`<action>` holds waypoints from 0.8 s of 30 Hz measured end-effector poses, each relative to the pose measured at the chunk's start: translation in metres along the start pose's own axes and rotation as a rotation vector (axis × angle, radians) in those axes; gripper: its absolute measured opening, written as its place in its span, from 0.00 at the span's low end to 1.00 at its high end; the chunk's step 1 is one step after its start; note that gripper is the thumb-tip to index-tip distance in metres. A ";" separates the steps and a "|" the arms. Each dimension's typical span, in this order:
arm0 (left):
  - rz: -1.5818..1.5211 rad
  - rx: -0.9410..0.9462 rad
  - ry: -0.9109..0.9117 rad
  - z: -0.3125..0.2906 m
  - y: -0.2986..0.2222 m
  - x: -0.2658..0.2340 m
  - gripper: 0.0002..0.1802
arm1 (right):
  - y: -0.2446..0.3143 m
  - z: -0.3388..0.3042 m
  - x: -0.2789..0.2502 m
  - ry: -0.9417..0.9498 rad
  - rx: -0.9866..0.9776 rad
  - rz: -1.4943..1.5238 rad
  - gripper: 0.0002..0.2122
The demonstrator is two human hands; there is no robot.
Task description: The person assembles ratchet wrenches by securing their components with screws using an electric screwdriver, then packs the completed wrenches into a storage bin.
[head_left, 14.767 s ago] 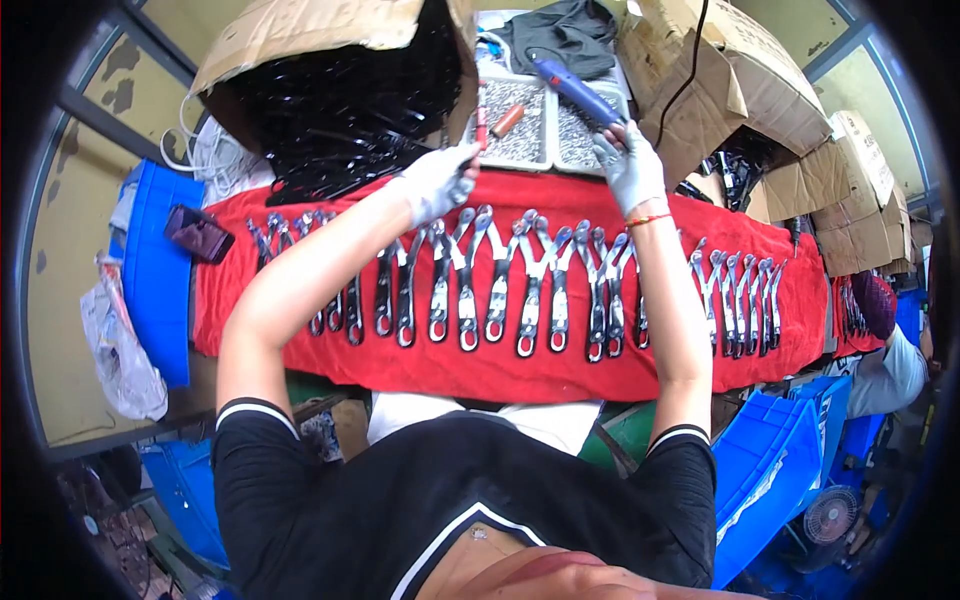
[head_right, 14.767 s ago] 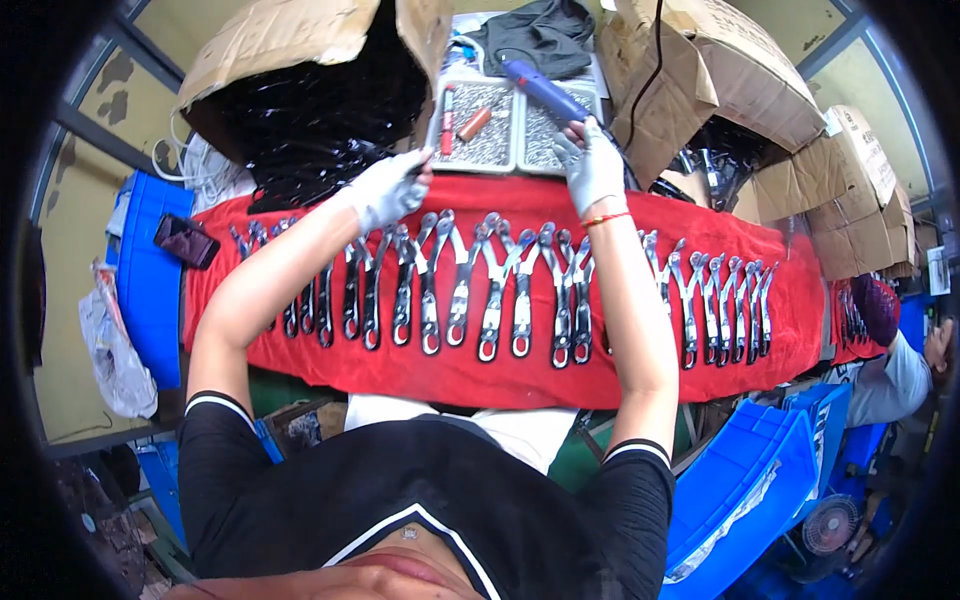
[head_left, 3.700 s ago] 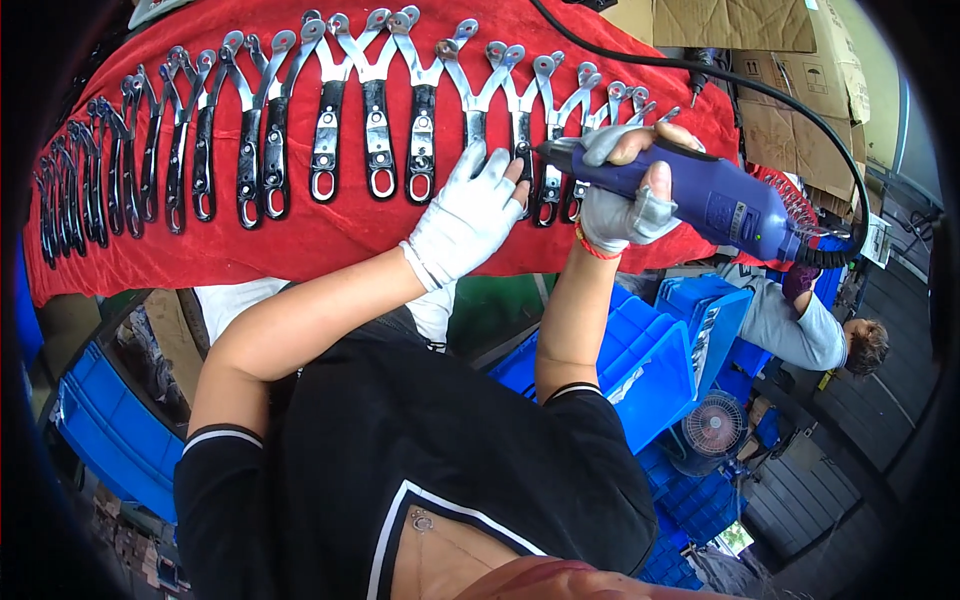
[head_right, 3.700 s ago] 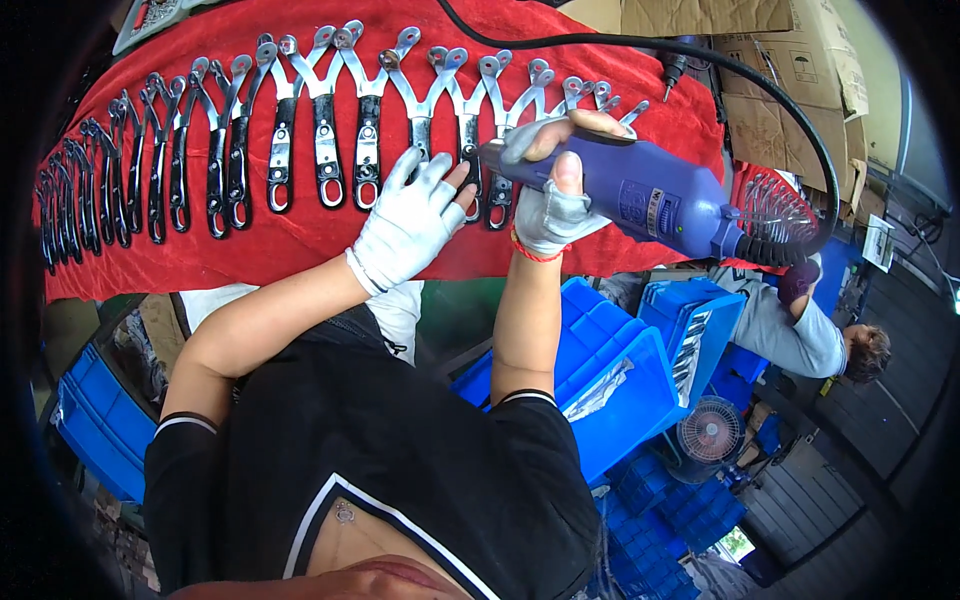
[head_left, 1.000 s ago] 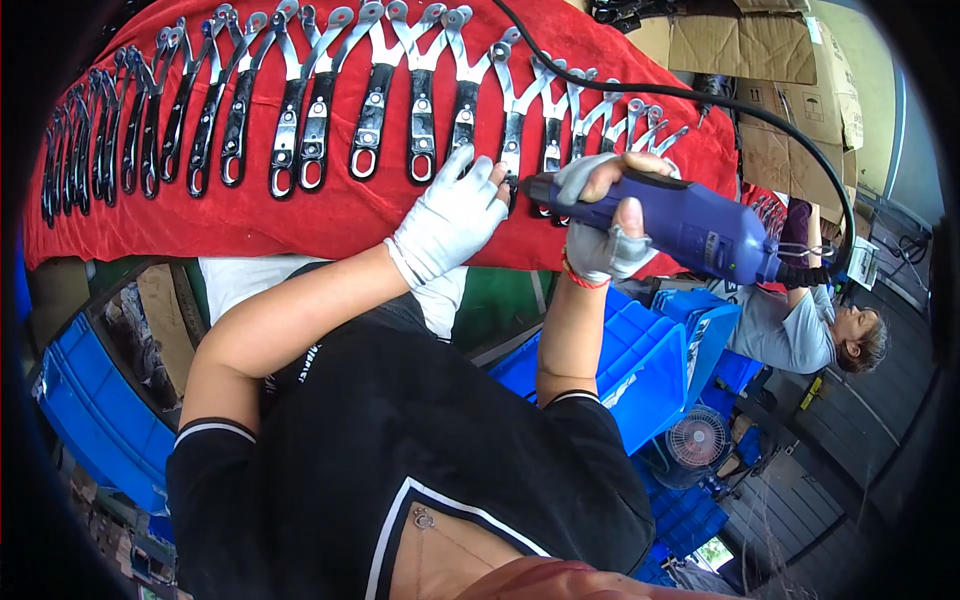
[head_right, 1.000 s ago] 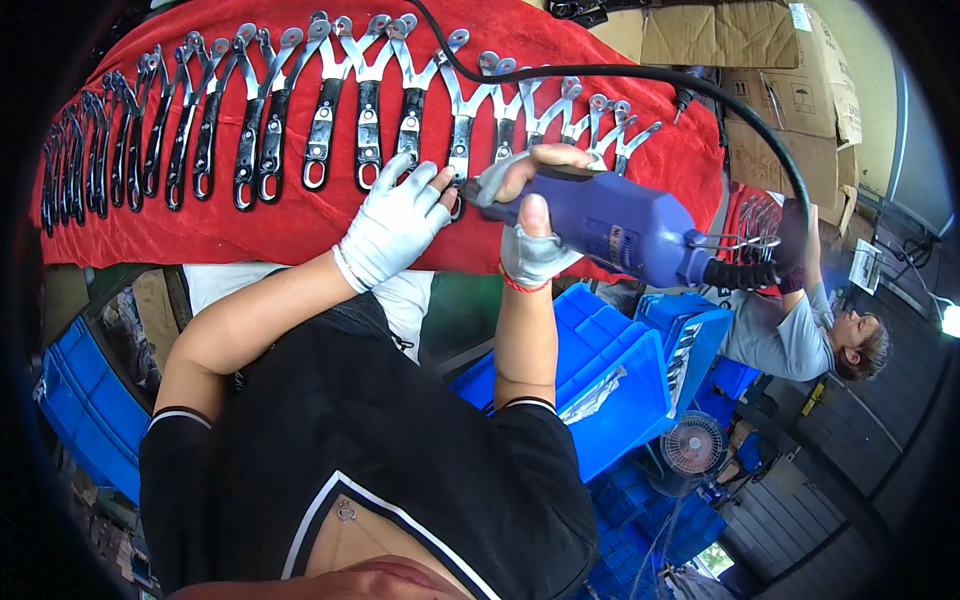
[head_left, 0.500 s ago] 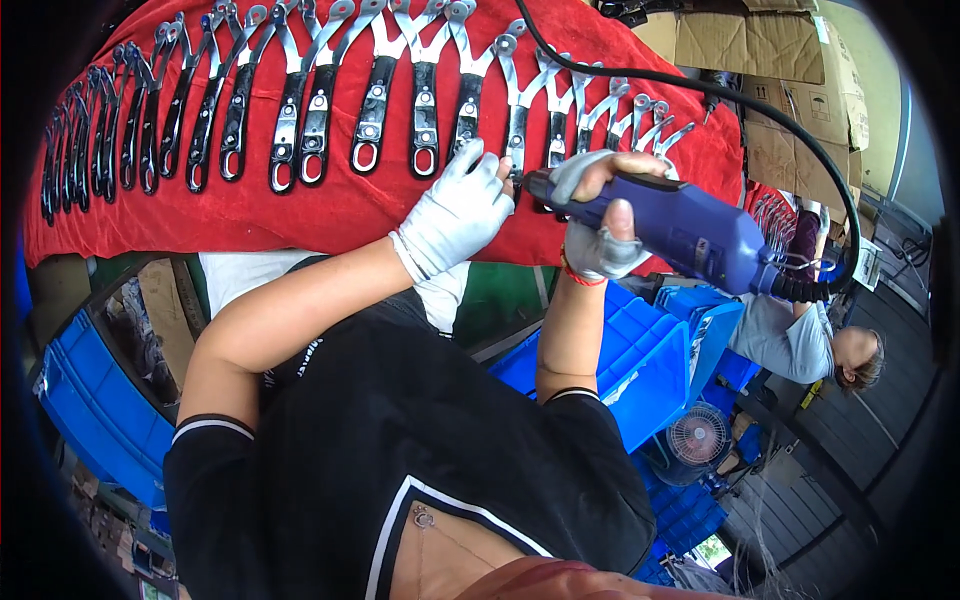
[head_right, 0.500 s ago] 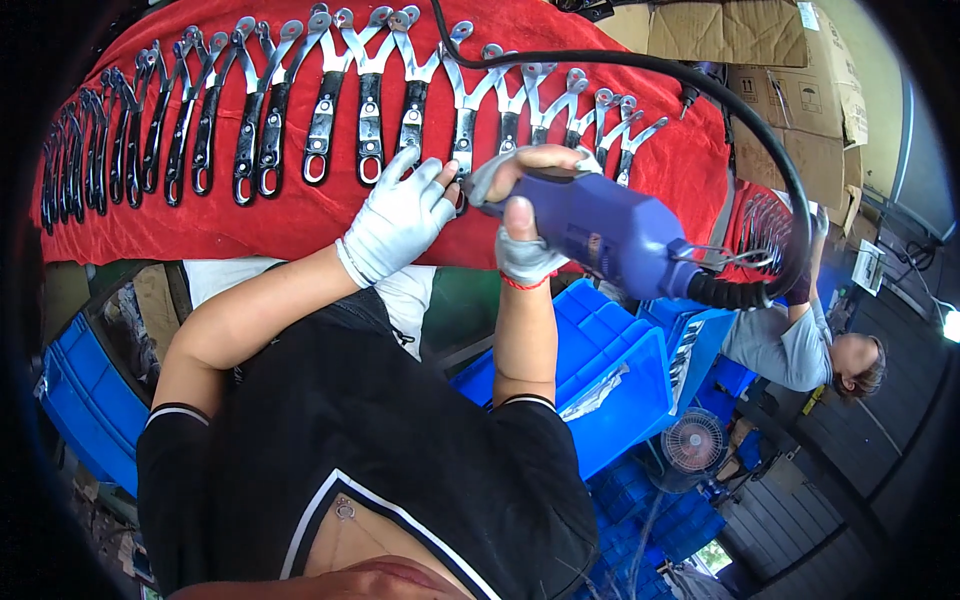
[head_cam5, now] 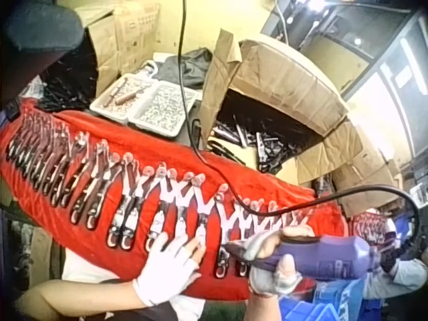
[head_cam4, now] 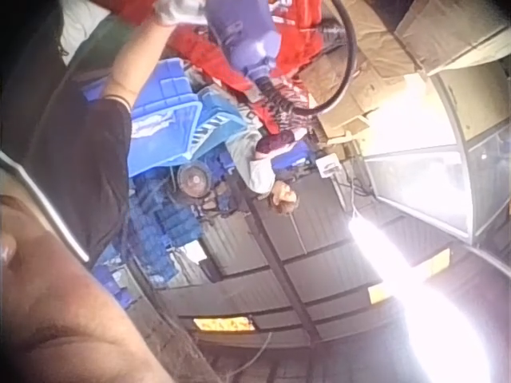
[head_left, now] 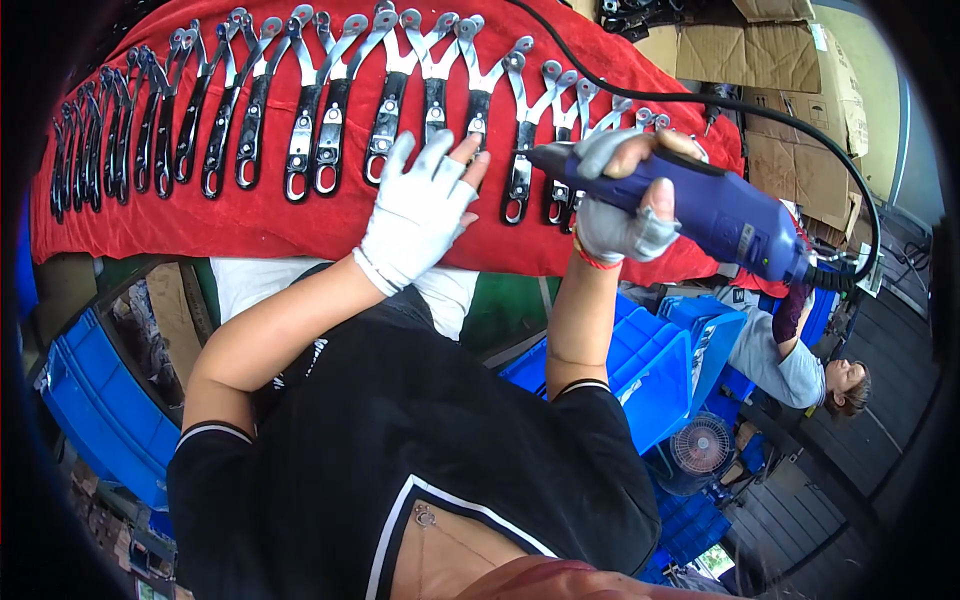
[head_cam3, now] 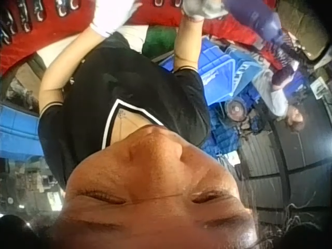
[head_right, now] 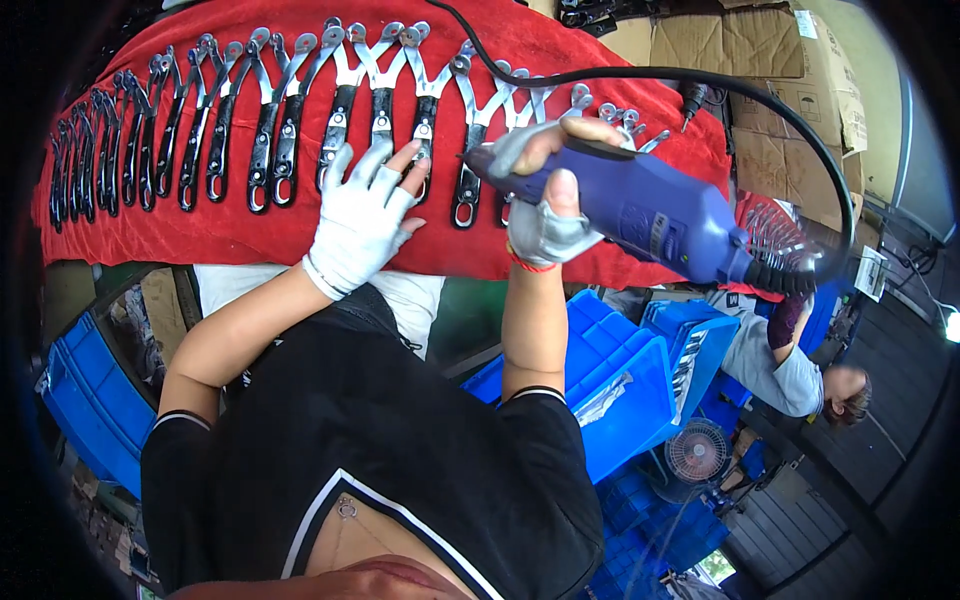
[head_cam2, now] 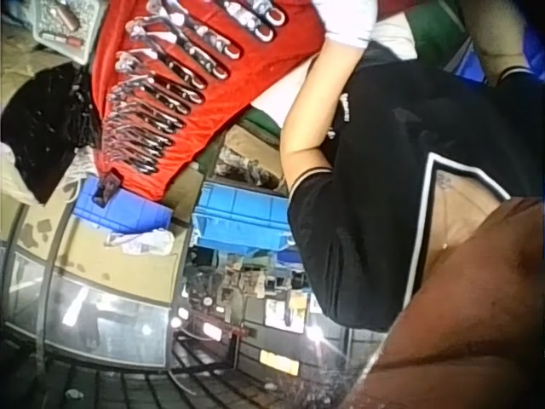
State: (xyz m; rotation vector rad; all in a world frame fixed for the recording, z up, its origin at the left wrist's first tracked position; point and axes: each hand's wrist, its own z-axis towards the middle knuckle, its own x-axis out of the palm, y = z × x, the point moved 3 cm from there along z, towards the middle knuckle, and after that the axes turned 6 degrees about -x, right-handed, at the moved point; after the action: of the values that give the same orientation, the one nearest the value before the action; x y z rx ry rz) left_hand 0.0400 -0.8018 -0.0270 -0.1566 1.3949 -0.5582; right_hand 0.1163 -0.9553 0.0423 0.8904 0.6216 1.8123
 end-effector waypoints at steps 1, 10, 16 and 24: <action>0.008 -0.035 0.004 0.000 0.004 0.000 0.32 | -0.009 0.000 -0.005 -0.004 -0.020 -0.042 0.20; 0.026 0.015 -0.027 -0.001 0.011 0.014 0.23 | -0.042 0.013 0.014 -0.002 0.020 0.038 0.19; 0.007 0.048 -0.053 0.001 0.013 0.012 0.16 | -0.049 0.011 0.013 -0.006 0.066 0.003 0.18; 0.125 0.071 -0.041 -0.002 0.013 0.017 0.21 | -0.044 0.011 0.038 0.003 0.063 -0.088 0.20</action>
State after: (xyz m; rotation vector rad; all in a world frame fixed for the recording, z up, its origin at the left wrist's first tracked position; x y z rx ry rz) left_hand 0.0433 -0.7984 -0.0482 -0.0238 1.3333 -0.4972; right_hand 0.1395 -0.9034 0.0276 0.8885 0.7126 1.7233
